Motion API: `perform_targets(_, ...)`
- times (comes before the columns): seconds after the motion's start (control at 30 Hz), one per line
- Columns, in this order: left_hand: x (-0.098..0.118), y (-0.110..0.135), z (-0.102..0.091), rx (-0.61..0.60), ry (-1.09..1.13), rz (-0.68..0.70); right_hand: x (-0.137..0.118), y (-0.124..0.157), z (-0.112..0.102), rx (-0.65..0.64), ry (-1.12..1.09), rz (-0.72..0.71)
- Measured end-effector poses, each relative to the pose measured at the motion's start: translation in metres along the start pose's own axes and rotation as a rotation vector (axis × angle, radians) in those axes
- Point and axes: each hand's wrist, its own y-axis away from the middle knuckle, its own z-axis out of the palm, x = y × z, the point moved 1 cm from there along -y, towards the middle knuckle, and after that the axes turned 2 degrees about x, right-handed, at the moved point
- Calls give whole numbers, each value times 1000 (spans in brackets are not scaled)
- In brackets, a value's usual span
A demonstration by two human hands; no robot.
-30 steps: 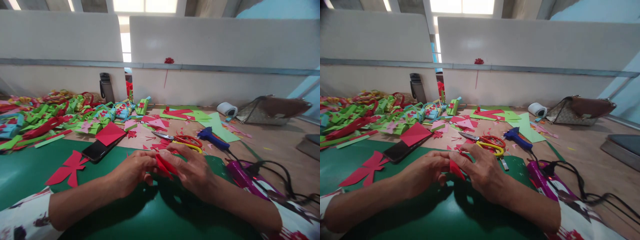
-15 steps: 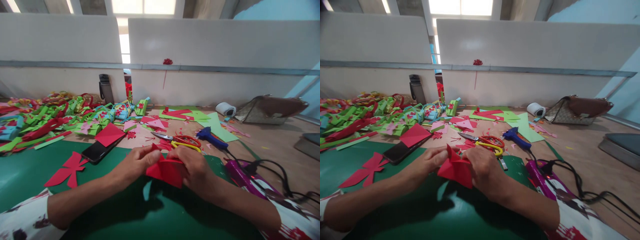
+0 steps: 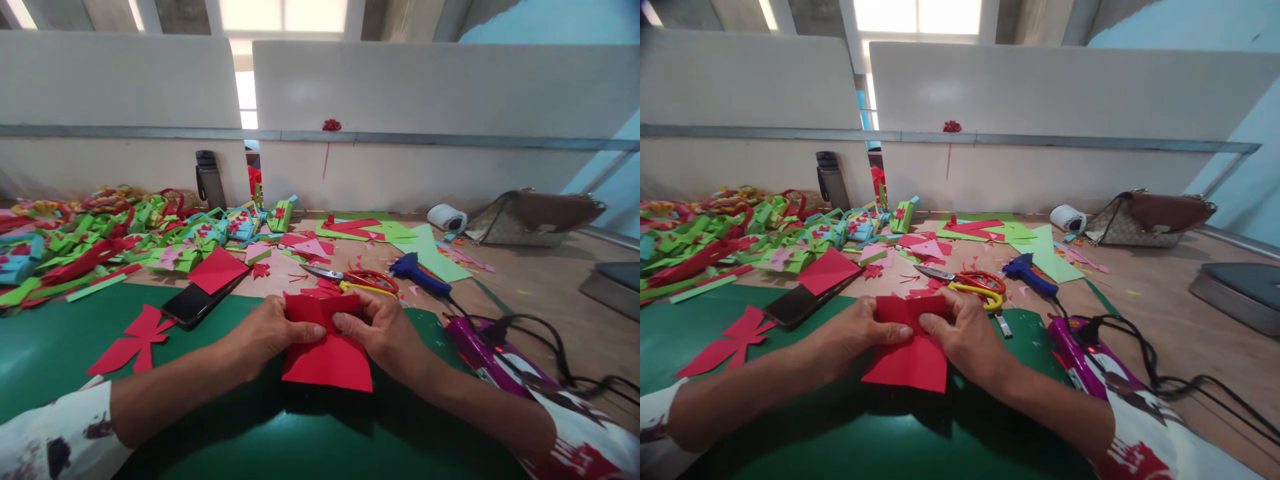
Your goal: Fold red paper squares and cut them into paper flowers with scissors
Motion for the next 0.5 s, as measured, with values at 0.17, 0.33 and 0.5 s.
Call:
perform_targets(0.17,2,4,8,33,6,33,0,1,4,-36,-222,167)
perform_targets(0.33,1,6,12,41,-53,91,-4,3,6,-26,-307,229)
perform_targets(0.5,-2,2,10,22,75,21,-3,2,8,24,-361,241)
